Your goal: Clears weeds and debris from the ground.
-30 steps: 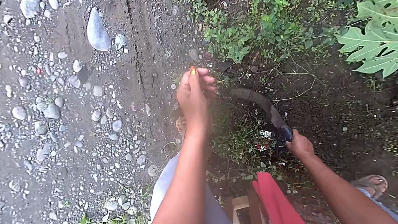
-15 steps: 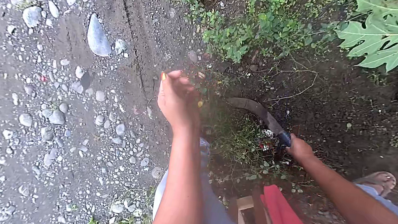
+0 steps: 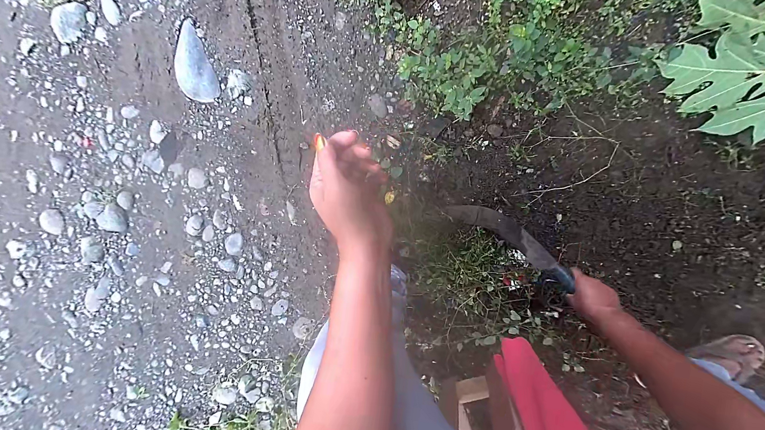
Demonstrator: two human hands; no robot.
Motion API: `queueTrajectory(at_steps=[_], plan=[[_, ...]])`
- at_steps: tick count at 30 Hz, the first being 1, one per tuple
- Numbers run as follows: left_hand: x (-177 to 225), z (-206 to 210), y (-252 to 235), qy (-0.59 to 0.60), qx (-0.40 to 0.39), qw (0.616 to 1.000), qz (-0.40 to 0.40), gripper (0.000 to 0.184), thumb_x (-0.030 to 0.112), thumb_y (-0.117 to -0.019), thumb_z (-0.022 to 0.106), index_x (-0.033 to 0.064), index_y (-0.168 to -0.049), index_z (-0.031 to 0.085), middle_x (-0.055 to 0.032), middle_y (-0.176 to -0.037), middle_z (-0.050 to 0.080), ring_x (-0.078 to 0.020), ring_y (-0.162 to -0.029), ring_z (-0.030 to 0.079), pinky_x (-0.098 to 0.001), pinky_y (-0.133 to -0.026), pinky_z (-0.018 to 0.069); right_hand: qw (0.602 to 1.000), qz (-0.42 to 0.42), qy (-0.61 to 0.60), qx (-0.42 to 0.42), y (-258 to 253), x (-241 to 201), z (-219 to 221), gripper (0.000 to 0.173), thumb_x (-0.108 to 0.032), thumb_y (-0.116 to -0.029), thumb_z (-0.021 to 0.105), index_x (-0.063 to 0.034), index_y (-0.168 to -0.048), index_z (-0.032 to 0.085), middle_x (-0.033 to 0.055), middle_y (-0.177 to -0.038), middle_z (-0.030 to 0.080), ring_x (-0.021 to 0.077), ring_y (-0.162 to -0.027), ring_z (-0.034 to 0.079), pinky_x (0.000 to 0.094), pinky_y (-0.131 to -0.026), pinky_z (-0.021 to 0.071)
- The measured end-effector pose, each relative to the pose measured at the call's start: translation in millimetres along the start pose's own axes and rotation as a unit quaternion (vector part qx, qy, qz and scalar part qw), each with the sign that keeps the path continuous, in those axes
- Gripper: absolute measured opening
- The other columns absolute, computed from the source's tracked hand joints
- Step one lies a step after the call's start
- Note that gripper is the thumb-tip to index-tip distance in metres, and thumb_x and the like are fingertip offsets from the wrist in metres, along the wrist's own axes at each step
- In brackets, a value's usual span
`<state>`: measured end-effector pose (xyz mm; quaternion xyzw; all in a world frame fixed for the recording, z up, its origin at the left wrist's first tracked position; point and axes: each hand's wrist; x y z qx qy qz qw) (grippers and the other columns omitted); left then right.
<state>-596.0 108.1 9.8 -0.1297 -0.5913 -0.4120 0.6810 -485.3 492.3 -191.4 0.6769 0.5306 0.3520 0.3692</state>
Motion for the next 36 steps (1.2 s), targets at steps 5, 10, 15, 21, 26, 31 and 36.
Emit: queueTrajectory(at_steps=[5, 10, 15, 21, 26, 31, 36], plan=[[3.1, -1.2, 0.1, 0.018, -0.003, 1.0, 0.015, 0.05, 0.03, -0.1154, 0.021, 0.0166, -0.09, 0.062, 0.0084, -0.069, 0.065, -0.0025, -0.058, 0.062, -0.0181, -0.052, 0.0517, 0.999, -0.01, -0.005, 0.052, 6.3, -1.7, -57.5, 0.051, -0.017, -0.0991, 0.067, -0.0009, -0.144, 0.05, 0.0324, -0.122, 0.066, 0.052, -0.117, 0.064, 0.0685, -0.095, 0.0486], [2.5, 3.0, 0.4, 0.009, 0.001, 1.0, 0.018, 0.049, 0.029, -0.1154, 0.022, 0.0165, -0.09, 0.062, 0.0089, -0.07, 0.064, -0.0019, -0.058, 0.061, -0.0179, -0.052, 0.0512, 0.963, 0.017, -0.253, 0.097, -26.7, -97.6, -36.8, 0.06, -0.017, -0.093, 0.075, 0.0012, -0.144, 0.049, 0.0317, -0.118, 0.067, 0.0491, -0.107, 0.067, 0.0681, -0.091, 0.0521], [-0.9, 3.0, -1.4, 0.005, -0.001, 1.0, 0.009, 0.049, 0.03, -0.1153, 0.022, 0.0171, -0.091, 0.062, 0.009, -0.07, 0.064, -0.0021, -0.058, 0.061, -0.018, -0.053, 0.0509, 0.999, -0.025, -0.042, 0.006, -16.1, -135.8, -9.7, 0.059, -0.014, -0.0973, 0.065, -0.0032, -0.151, 0.044, 0.0279, -0.131, 0.065, 0.0466, -0.121, 0.064, 0.0648, -0.098, 0.0503], [1.1, 7.4, 0.9, 0.007, -0.005, 1.0, 0.0, 0.048, 0.03, -0.1155, 0.023, 0.0166, -0.091, 0.062, 0.0087, -0.069, 0.063, -0.0022, -0.058, 0.06, -0.0183, -0.053, 0.0508, 0.994, -0.073, 0.081, 0.014, 5.4, -74.4, -40.7, 0.048, -0.011, -0.0994, 0.062, -0.0035, -0.145, 0.049, 0.0278, -0.124, 0.067, 0.0485, -0.116, 0.065, 0.0653, -0.094, 0.0502], [2.4, 4.3, 2.6, 0.012, -0.01, 1.0, 0.006, 0.048, 0.031, -0.1155, 0.022, 0.0166, -0.092, 0.062, 0.0085, -0.07, 0.064, -0.0023, -0.058, 0.061, -0.0185, -0.053, 0.0513, 0.984, -0.002, -0.158, 0.084, 15.2, -106.9, -52.6, 0.055, -0.019, -0.0987, 0.067, -0.0002, -0.146, 0.047, 0.0306, -0.121, 0.067, 0.0483, -0.116, 0.065, 0.0656, -0.096, 0.0497], [1.8, 1.5, 0.9, 0.002, -0.006, 1.0, 0.007, 0.049, 0.031, -0.1155, 0.022, 0.0165, -0.092, 0.063, 0.0084, -0.069, 0.064, -0.0024, -0.058, 0.061, -0.0183, -0.053, 0.0511, 0.921, 0.028, -0.363, 0.136, -4.7, -153.3, -9.0, 0.059, -0.018, -0.0957, 0.071, 0.0001, -0.146, 0.045, 0.0273, -0.11, 0.07, 0.0429, -0.098, 0.071, 0.0615, -0.088, 0.0551], [2.5, 3.5, 0.6, 0.002, -0.005, 1.0, -0.009, 0.049, 0.033, -0.1155, 0.022, 0.0171, -0.092, 0.063, 0.0091, -0.07, 0.063, -0.0019, -0.06, 0.06, -0.0178, -0.054, 0.0509, 0.994, -0.081, 0.069, 0.027, -5.3, -99.4, -16.0, 0.048, -0.005, -0.1009, 0.055, -0.0056, -0.148, 0.048, 0.0279, -0.125, 0.068, 0.0487, -0.116, 0.066, 0.0658, -0.094, 0.0508]])
Point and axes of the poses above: each hand's wrist, its own y-axis away from the middle knuckle, its own z-axis out of the palm, x = y × z
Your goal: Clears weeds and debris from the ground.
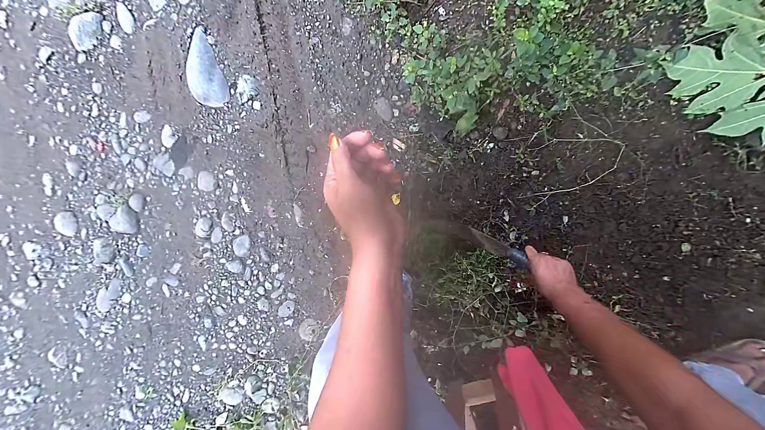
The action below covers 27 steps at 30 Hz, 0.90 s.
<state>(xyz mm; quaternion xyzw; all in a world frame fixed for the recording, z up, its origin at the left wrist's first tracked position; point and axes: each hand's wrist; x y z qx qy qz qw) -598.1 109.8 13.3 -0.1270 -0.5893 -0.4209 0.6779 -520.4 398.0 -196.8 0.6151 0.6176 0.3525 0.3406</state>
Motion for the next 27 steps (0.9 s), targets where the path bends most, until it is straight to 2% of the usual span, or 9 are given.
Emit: queueTrajectory(at_steps=[2, 4, 7, 11, 15, 18, 20, 24, 27], plan=[[-0.2, -2.2, 1.7, 0.004, 0.0, 1.0, -0.001, 0.048, 0.032, -0.1155, 0.022, 0.0167, -0.092, 0.062, 0.0087, -0.07, 0.063, -0.0025, -0.06, 0.06, -0.0183, -0.055, 0.0513, 0.999, -0.017, 0.043, -0.002, 5.8, 9.5, -13.0, 0.046, -0.003, -0.1015, 0.054, -0.0072, -0.147, 0.05, 0.0266, -0.123, 0.068, 0.0473, -0.115, 0.066, 0.0641, -0.093, 0.0514], [0.7, -2.8, 1.4, 0.011, -0.001, 1.0, 0.001, 0.048, 0.031, -0.1155, 0.023, 0.0166, -0.093, 0.062, 0.0085, -0.07, 0.063, -0.0027, -0.06, 0.061, -0.0184, -0.055, 0.0516, 1.0, 0.001, 0.019, 0.01, 9.5, 6.4, -24.9, 0.046, -0.007, -0.1008, 0.059, -0.0068, -0.146, 0.05, 0.0264, -0.123, 0.068, 0.0465, -0.116, 0.066, 0.0631, -0.094, 0.0515], [1.7, 0.2, 2.7, 0.015, 0.002, 1.0, 0.001, 0.049, 0.031, -0.1155, 0.022, 0.0166, -0.092, 0.062, 0.0088, -0.07, 0.063, -0.0021, -0.059, 0.06, -0.0176, -0.054, 0.0508, 0.99, 0.07, -0.109, 0.055, 10.0, -17.0, -31.7, 0.053, -0.018, -0.1004, 0.066, -0.0038, -0.148, 0.047, 0.0283, -0.124, 0.067, 0.0483, -0.117, 0.065, 0.0642, -0.095, 0.0508], [-0.5, 2.2, 2.1, 0.008, 0.003, 1.0, 0.0, 0.048, 0.03, -0.1156, 0.022, 0.0159, -0.092, 0.062, 0.0083, -0.069, 0.063, -0.0023, -0.057, 0.06, -0.0182, -0.053, 0.0509, 0.947, 0.141, -0.267, 0.105, -0.2, -52.6, -14.3, 0.059, -0.021, -0.099, 0.068, -0.0031, -0.15, 0.042, 0.0267, -0.123, 0.068, 0.0442, -0.118, 0.066, 0.0616, -0.098, 0.0507], [-1.4, 5.2, 1.9, 0.008, -0.001, 1.0, -0.005, 0.048, 0.03, -0.1155, 0.023, 0.0158, -0.092, 0.063, 0.0084, -0.069, 0.062, -0.0022, -0.058, 0.06, -0.0179, -0.054, 0.0506, 0.991, 0.095, -0.087, 0.037, -1.9, -19.5, 0.2, 0.049, -0.01, -0.1016, 0.057, -0.001, -0.148, 0.043, 0.0275, -0.124, 0.068, 0.0452, -0.117, 0.066, 0.0609, -0.096, 0.0519], [-1.4, 6.7, 2.2, 0.007, 0.001, 1.0, -0.008, 0.049, 0.031, -0.1154, 0.022, 0.0157, -0.091, 0.062, 0.0082, -0.069, 0.063, -0.0025, -0.058, 0.06, -0.0184, -0.053, 0.0508, 0.997, 0.059, -0.018, 0.046, 0.3, 0.0, -18.1, 0.04, -0.007, -0.1035, 0.054, -0.0006, -0.142, 0.047, 0.0282, -0.12, 0.068, 0.0467, -0.113, 0.067, 0.0614, -0.092, 0.0529], [-1.2, 8.1, 3.1, 0.007, -0.006, 1.0, -0.009, 0.049, 0.031, -0.1155, 0.023, 0.0157, -0.092, 0.063, 0.0081, -0.07, 0.064, -0.0027, -0.058, 0.06, -0.0182, -0.054, 0.0509, 0.998, 0.039, -0.02, 0.05, -2.3, 5.4, -27.5, 0.043, -0.014, -0.1018, 0.061, -0.0012, -0.14, 0.048, 0.028, -0.117, 0.068, 0.0468, -0.111, 0.068, 0.0613, -0.09, 0.0534], [0.3, 9.7, 4.9, 0.018, 0.0, 1.0, -0.009, 0.048, 0.031, -0.1156, 0.023, 0.016, -0.091, 0.062, 0.0082, -0.069, 0.063, -0.0024, -0.058, 0.06, -0.0184, -0.053, 0.0508, 0.995, 0.01, -0.098, -0.012, -6.9, 9.7, -37.6, 0.056, -0.02, -0.0996, 0.068, 0.0012, -0.147, 0.045, 0.0306, -0.127, 0.064, 0.047, -0.123, 0.061, 0.0631, -0.103, 0.0468], [0.0, 5.4, 3.9, 0.019, 0.003, 1.0, -0.01, 0.049, 0.031, -0.1155, 0.023, 0.0153, -0.091, 0.063, 0.0076, -0.069, 0.064, -0.0032, -0.057, 0.061, -0.0187, -0.052, 0.0507, 0.987, 0.002, -0.161, 0.017, -6.8, 8.2, -34.1, 0.052, -0.024, -0.0997, 0.069, 0.0015, -0.142, 0.05, 0.0299, -0.122, 0.066, 0.047, -0.118, 0.064, 0.0636, -0.1, 0.0484]])
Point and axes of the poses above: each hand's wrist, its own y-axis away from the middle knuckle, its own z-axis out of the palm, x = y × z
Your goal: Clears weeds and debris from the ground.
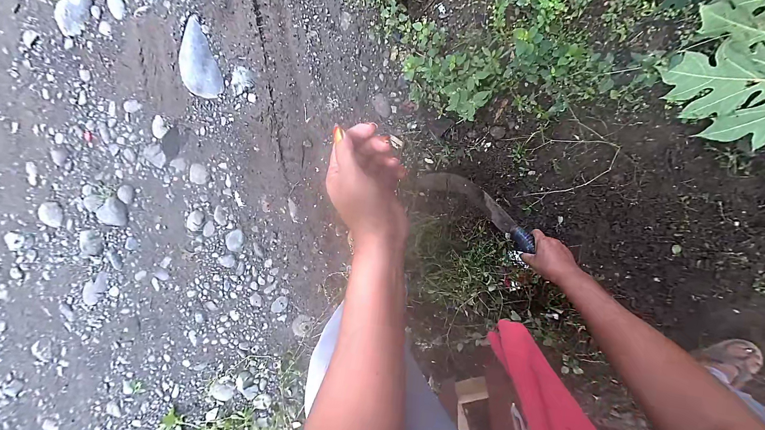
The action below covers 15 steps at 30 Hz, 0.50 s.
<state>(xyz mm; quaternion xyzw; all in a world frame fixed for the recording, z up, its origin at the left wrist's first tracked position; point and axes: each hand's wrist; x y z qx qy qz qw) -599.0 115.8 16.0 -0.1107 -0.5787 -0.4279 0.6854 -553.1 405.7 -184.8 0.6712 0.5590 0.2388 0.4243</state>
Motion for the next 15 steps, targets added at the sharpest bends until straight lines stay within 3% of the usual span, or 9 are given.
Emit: queueTrajectory(at_steps=[3, 7, 9, 11, 12, 15], plan=[[-0.5, -2.6, 0.1, -0.003, -0.003, 1.0, 0.005, 0.05, 0.03, -0.1156, 0.022, 0.0149, -0.09, 0.063, 0.0071, -0.069, 0.064, -0.0034, -0.057, 0.061, -0.0188, -0.052, 0.0508, 0.982, 0.012, -0.168, 0.083, -3.4, -7.3, 19.3, 0.052, -0.021, -0.0967, 0.071, -0.0004, -0.14, 0.051, 0.0288, -0.108, 0.069, 0.0449, -0.096, 0.07, 0.0643, -0.086, 0.0541], [0.3, -1.5, -0.9, 0.0, -0.001, 1.0, 0.001, 0.049, 0.03, -0.1156, 0.023, 0.0152, -0.091, 0.063, 0.0072, -0.069, 0.063, -0.0034, -0.058, 0.06, -0.0188, -0.052, 0.0506, 0.907, 0.013, -0.392, 0.156, -2.0, -47.6, 45.9, 0.054, -0.017, -0.0981, 0.072, 0.0022, -0.14, 0.044, 0.022, -0.091, 0.066, 0.0317, -0.068, 0.069, 0.0511, -0.069, 0.0593], [0.3, -0.8, -1.2, 0.001, -0.001, 1.0, 0.001, 0.049, 0.03, -0.1156, 0.023, 0.015, -0.091, 0.063, 0.007, -0.069, 0.063, -0.0032, -0.058, 0.06, -0.0186, -0.052, 0.0507, 0.946, 0.023, -0.301, 0.115, -1.3, -41.6, 53.1, 0.057, -0.015, -0.0983, 0.069, 0.0058, -0.144, 0.042, 0.0256, -0.1, 0.068, 0.0353, -0.081, 0.071, 0.052, -0.078, 0.0595], [-0.1, -0.3, -0.8, 0.0, -0.002, 1.0, 0.0, 0.049, 0.031, -0.1156, 0.023, 0.0153, -0.091, 0.063, 0.0072, -0.069, 0.063, -0.003, -0.057, 0.06, -0.0184, -0.053, 0.0508, 0.996, 0.042, -0.073, 0.004, -2.3, -15.4, 45.1, 0.062, -0.015, -0.0969, 0.067, 0.002, -0.149, 0.04, 0.0292, -0.125, 0.065, 0.044, -0.115, 0.067, 0.0609, -0.097, 0.0522], [-0.1, -0.1, -0.6, -0.001, -0.003, 1.0, -0.002, 0.049, 0.031, -0.1155, 0.023, 0.0158, -0.092, 0.063, 0.0076, -0.069, 0.063, -0.0028, -0.058, 0.06, -0.0183, -0.053, 0.0508, 0.999, 0.047, 0.0, -0.026, -2.2, -3.9, 37.4, 0.064, -0.016, -0.0968, 0.067, -0.0001, -0.152, 0.04, 0.0302, -0.13, 0.063, 0.0472, -0.121, 0.063, 0.0645, -0.1, 0.0495], [-0.6, -2.6, -1.2, 0.005, -0.002, 1.0, -0.002, 0.048, 0.03, -0.1155, 0.024, 0.0159, -0.091, 0.062, 0.0073, -0.069, 0.064, -0.0032, -0.058, 0.06, -0.0186, -0.053, 0.0509, 0.994, 0.028, 0.103, -0.001, 1.5, 15.8, 5.2, 0.052, -0.018, -0.0992, 0.067, -0.0036, -0.145, 0.048, 0.0295, -0.122, 0.067, 0.0496, -0.115, 0.066, 0.0674, -0.093, 0.0511]])
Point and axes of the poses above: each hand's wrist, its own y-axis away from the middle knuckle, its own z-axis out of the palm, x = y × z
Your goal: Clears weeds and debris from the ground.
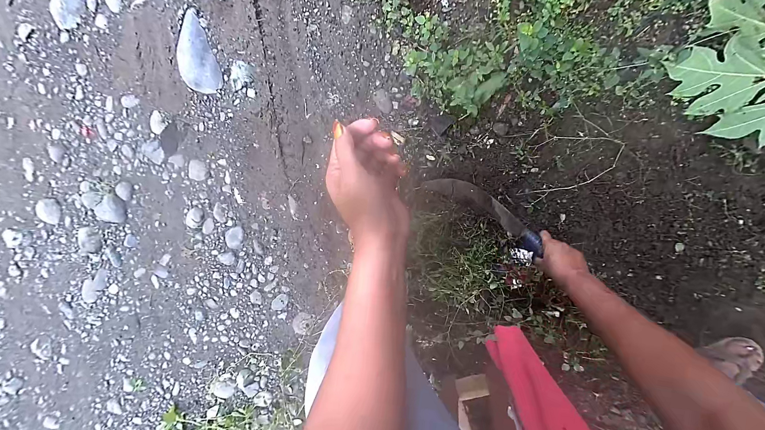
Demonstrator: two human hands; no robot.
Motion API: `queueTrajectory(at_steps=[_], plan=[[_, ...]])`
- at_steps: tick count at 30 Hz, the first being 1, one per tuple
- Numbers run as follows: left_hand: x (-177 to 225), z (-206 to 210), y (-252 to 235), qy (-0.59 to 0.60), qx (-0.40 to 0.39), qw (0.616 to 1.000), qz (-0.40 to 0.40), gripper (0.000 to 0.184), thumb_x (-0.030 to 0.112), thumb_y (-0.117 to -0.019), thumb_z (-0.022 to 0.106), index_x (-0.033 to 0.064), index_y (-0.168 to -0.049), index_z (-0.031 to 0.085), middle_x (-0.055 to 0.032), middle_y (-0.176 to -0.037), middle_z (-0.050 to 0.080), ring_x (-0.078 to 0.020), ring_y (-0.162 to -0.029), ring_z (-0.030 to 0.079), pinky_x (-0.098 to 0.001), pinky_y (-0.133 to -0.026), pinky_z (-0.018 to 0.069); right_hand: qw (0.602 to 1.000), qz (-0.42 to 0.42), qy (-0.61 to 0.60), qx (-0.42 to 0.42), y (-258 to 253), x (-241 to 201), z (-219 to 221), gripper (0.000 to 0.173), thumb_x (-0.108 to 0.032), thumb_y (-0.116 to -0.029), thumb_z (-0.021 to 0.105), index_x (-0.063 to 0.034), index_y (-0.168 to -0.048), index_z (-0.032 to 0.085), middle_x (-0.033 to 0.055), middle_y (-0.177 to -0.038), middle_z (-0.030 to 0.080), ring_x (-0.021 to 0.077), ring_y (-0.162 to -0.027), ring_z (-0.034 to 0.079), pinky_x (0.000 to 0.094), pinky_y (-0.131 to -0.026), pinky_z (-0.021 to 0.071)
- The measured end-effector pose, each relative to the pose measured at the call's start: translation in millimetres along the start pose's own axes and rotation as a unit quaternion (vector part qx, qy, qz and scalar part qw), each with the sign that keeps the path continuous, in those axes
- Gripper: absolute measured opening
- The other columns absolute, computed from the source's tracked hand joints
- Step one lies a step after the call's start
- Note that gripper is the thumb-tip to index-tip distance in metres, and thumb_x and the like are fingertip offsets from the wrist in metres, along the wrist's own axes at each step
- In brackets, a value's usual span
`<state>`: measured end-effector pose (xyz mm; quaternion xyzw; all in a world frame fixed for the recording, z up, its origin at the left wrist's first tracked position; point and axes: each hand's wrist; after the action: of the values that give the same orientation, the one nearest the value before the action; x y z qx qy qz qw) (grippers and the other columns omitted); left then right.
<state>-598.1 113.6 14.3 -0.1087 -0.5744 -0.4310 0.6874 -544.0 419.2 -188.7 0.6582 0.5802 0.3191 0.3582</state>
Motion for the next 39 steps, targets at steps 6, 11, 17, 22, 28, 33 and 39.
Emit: queueTrajectory(at_steps=[6, 11, 17, 22, 28, 33, 39], plan=[[1.0, 4.1, 0.9, -0.003, -0.003, 1.0, 0.003, 0.049, 0.031, -0.1156, 0.022, 0.0154, -0.092, 0.062, 0.0075, -0.07, 0.064, -0.0029, -0.058, 0.06, -0.0184, -0.053, 0.0506, 0.958, 0.02, -0.272, 0.091, -10.8, -18.9, 1.4, 0.052, -0.019, -0.0959, 0.071, 0.0005, -0.14, 0.051, 0.0284, -0.105, 0.069, 0.0441, -0.093, 0.07, 0.0645, -0.083, 0.0541], [-1.6, -1.1, -2.3, -0.023, 0.001, 1.0, 0.003, 0.05, 0.031, -0.1155, 0.022, 0.016, -0.091, 0.063, 0.0079, -0.07, 0.065, -0.0032, -0.058, 0.061, -0.0184, -0.052, 0.0505, 0.937, 0.027, -0.347, 0.017, -2.7, -46.6, 51.0, 0.059, -0.012, -0.0938, 0.07, 0.0046, -0.145, 0.044, 0.0264, -0.11, 0.067, 0.0366, -0.091, 0.071, 0.0542, -0.084, 0.0578], [-3.9, 1.0, -0.1, -0.027, -0.015, 0.999, 0.01, 0.049, 0.029, -0.1154, 0.022, 0.0163, -0.09, 0.062, 0.0081, -0.069, 0.063, -0.0026, -0.058, 0.06, -0.0184, -0.052, 0.0506, 0.971, 0.0, -0.198, -0.136, 6.5, 4.7, 34.6, 0.051, -0.016, -0.0972, 0.07, 0.0028, -0.14, 0.048, 0.021, -0.106, 0.065, 0.028, -0.081, 0.068, 0.0461, -0.08, 0.0565], [-4.3, 4.3, 1.7, -0.028, -0.016, 0.999, 0.013, 0.048, 0.029, -0.1156, 0.022, 0.0158, -0.092, 0.062, 0.0083, -0.069, 0.063, -0.0024, -0.058, 0.06, -0.0177, -0.052, 0.05, 0.926, 0.032, -0.331, -0.18, 20.5, 4.6, 41.5, 0.05, -0.008, -0.0969, 0.068, -0.0017, -0.141, 0.045, 0.0104, -0.096, 0.06, 0.0139, -0.067, 0.06, 0.0304, -0.066, 0.0541], [-4.6, 3.1, 0.4, -0.034, -0.019, 0.999, 0.01, 0.049, 0.029, -0.1155, 0.023, 0.0156, -0.091, 0.063, 0.0081, -0.07, 0.064, -0.0028, -0.058, 0.061, -0.0183, -0.052, 0.0504, 0.916, 0.034, -0.379, -0.128, 25.8, 10.3, 65.9, 0.052, -0.01, -0.0957, 0.069, -0.0024, -0.142, 0.047, 0.0134, -0.098, 0.062, 0.0176, -0.068, 0.062, 0.0347, -0.066, 0.0557], [-3.8, 1.4, -0.4, -0.03, -0.015, 0.999, 0.007, 0.049, 0.031, -0.1156, 0.022, 0.0164, -0.091, 0.062, 0.0083, -0.07, 0.064, -0.0021, -0.058, 0.06, -0.0182, -0.051, 0.0502, 0.836, 0.113, -0.535, 0.049, 21.4, 35.9, 74.1, 0.039, -0.018, -0.1, 0.066, 0.0015, -0.131, 0.053, 0.0084, -0.082, 0.062, 0.0162, -0.061, 0.062, 0.0345, -0.061, 0.0564], [-6.4, 4.7, -0.5, -0.045, -0.022, 0.999, 0.009, 0.048, 0.029, -0.1155, 0.023, 0.0167, -0.092, 0.063, 0.0089, -0.071, 0.064, -0.0021, -0.059, 0.06, -0.0181, -0.052, 0.0506, 0.903, 0.167, -0.394, 0.046, 41.7, 78.0, 106.2, 0.047, -0.013, -0.0954, 0.069, 0.0069, -0.135, 0.053, 0.0223, -0.102, 0.068, 0.0318, -0.084, 0.069, 0.05, -0.079, 0.0578]])
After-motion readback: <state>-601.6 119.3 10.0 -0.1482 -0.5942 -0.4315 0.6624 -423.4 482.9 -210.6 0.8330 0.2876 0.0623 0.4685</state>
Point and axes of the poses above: each hand's wrist, its own y-axis away from the middle knuckle, its own z-axis out of the palm, x = y × z
